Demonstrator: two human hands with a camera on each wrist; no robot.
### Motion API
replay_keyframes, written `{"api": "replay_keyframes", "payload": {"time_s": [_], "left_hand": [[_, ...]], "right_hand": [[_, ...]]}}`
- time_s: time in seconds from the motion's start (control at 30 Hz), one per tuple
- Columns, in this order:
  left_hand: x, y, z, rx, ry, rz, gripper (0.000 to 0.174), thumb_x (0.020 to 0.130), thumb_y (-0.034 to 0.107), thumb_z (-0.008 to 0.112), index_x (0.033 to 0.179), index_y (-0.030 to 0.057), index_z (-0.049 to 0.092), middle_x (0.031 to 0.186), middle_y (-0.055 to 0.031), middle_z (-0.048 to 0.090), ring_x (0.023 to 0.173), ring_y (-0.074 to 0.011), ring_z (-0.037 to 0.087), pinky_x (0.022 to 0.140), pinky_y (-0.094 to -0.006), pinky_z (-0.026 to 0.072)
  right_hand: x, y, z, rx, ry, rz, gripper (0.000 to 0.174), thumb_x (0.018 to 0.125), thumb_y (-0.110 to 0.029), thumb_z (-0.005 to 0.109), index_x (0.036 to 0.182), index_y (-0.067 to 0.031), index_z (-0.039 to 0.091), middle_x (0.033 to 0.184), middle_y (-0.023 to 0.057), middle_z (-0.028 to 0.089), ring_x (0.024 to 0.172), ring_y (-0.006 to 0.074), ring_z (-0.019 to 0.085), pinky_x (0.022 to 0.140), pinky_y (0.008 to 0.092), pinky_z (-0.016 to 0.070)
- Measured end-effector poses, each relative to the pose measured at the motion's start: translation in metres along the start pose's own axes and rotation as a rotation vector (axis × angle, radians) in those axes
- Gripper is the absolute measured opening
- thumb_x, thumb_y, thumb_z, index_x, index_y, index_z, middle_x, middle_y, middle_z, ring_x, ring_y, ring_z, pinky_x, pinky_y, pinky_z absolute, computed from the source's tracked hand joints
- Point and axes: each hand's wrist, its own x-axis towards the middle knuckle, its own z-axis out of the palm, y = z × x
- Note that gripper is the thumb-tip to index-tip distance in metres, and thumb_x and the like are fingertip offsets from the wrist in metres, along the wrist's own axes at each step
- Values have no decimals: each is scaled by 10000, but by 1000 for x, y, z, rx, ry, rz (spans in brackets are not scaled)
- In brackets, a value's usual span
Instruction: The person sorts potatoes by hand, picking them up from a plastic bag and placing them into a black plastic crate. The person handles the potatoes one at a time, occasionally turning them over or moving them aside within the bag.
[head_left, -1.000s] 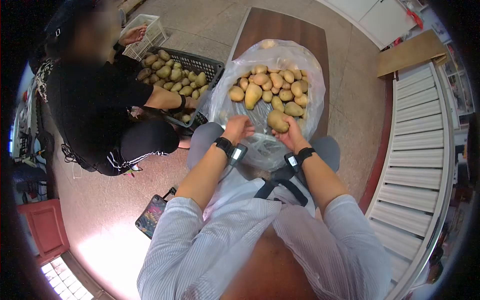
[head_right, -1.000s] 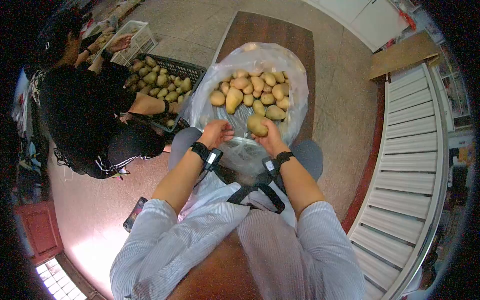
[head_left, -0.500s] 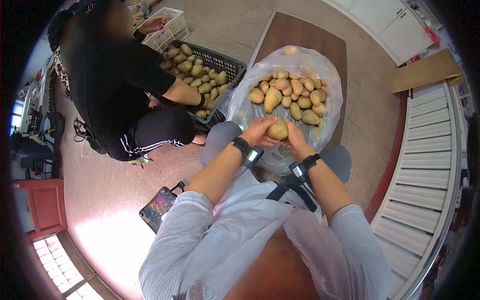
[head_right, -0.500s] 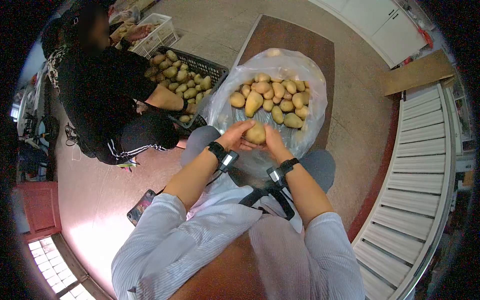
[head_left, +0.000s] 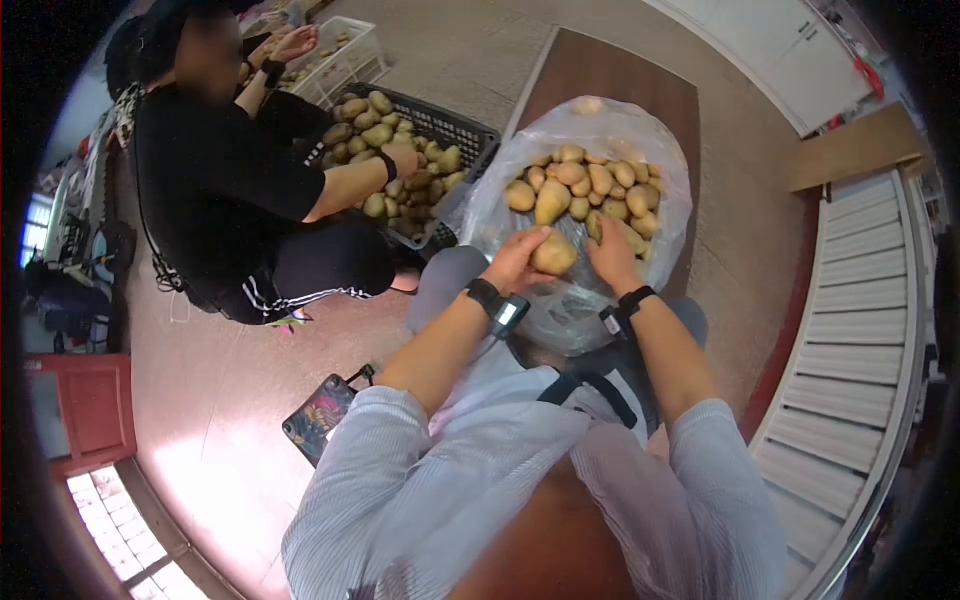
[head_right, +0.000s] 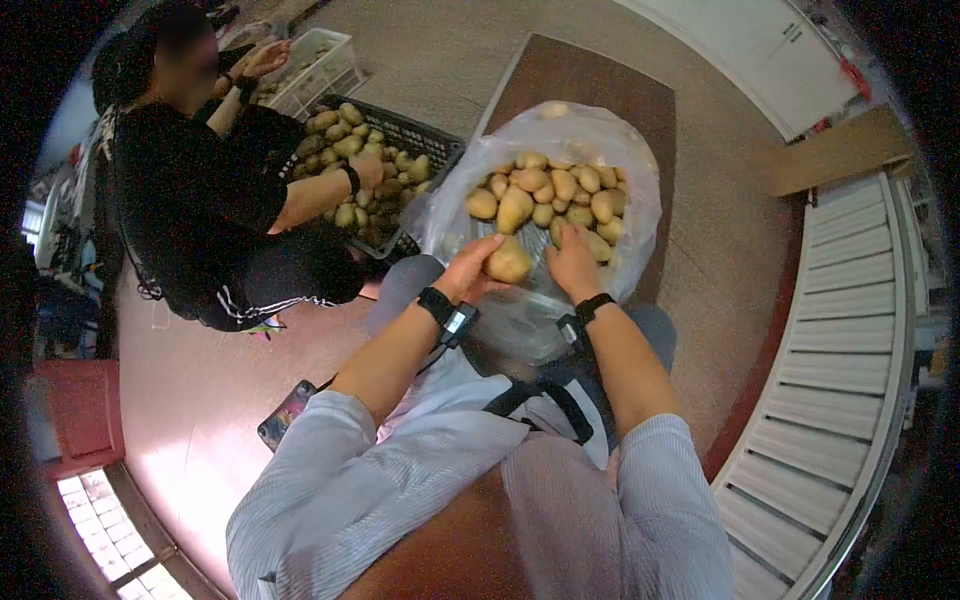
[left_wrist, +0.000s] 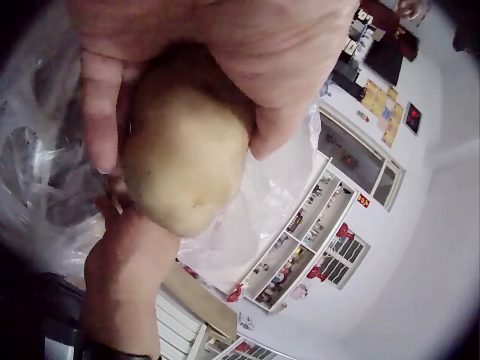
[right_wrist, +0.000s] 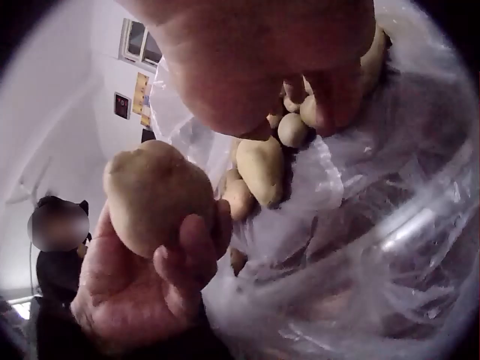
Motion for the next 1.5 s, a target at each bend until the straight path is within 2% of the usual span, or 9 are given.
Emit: {"api": "replay_keyframes", "payload": {"time_s": [0.27, 0.5, 0.57, 0.77, 1.07, 1.17, 1.23, 1.27, 1.5], "left_hand": [[1, 11, -12, -169, -22, 82, 561, 919, 476, 567, 1328, 116, 432, 1213, -109, 568, 1098, -276, 587, 808, -429, 551], [-10, 58, -41, -351, -22, 271, 476, 950, 456, 522, 1287, 122, 486, 1232, -85, 580, 1064, -262, 598, 791, -398, 541], [-5, 67, -63, -385, -37, 321, 491, 945, 454, 533, 1298, 117, 476, 1259, -88, 564, 1117, -270, 564, 876, -421, 502], [-4, 90, -106, -671, 312, 474, 500, 959, 410, 526, 1335, 95, 434, 1345, -110, 488, 1228, -293, 477, 1038, -486, 385], [20, 77, -158, -728, 541, 560, 479, 943, 435, 514, 1275, 91, 482, 1249, -114, 546, 1141, -304, 535, 903, -492, 490], [36, 59, -186, -887, 501, 485, 519, 968, 337, 517, 1352, 36, 341, 1366, -217, 392, 1201, -391, 478, 978, -516, 461], [55, 36, -208, -160, 523, 625, 505, 972, 311, 504, 1327, -7, 337, 1321, -248, 387, 1194, -429, 474, 991, -527, 452], [41, 59, -174, -747, 610, 462, 386, 923, 288, 531, 1172, 4, 448, 1034, -144, 508, 904, -384, 603, 718, -450, 563], [41, 46, -83, -468, 317, 461, 228, 896, 159, 529, 1079, 28, 493, 950, -111, 545, 794, -318, 605, 683, -422, 540]], "right_hand": [[7, 13, 9, -161, -103, -15, 551, 823, -117, 598, 1345, -72, 425, 1414, 194, 384, 1172, 390, 501, 959, 441, 443], [8, 5, 10, -226, -113, -27, 529, 808, -108, 636, 1304, -84, 454, 1193, 192, 462, 968, 407, 582, 801, 477, 504], [4, 3, 12, -284, -56, -53, 535, 796, -113, 661, 1288, -90, 452, 1183, 196, 456, 930, 407, 595, 771, 479, 513], [-12, -13, -3, -228, -145, -21, 510, 802, -105, 644, 1261, -94, 421, 1175, 207, 446, 898, 419, 596, 753, 475, 519], [-21, -6, 13, -276, -131, -23, 452, 777, -150, 667, 1171, -147, 446, 1123, 185, 474, 853, 414, 619, 740, 497, 516], [-21, 1, 20, -291, -116, -38, 426, 775, -136, 649, 1157, -143, 461, 1101, 181, 489, 855, 416, 618, 737, 501, 515], [-23, -2, 18, -282, -110, -44, 412, 773, -127, 635, 1150, -140, 470, 1105, 186, 496, 862, 416, 617, 738, 501, 516], [-24, -3, 16, -272, -107, -47, 398, 772, -118, 621, 1144, -137, 479, 1109, 190, 502, 869, 417, 616, 739, 500, 516], [-29, -1, 16, -209, -143, 5, 489, 790, -123, 600, 1260, -110, 465, 1146, 245, 496, 962, 440, 580, 821, 490, 494]]}}
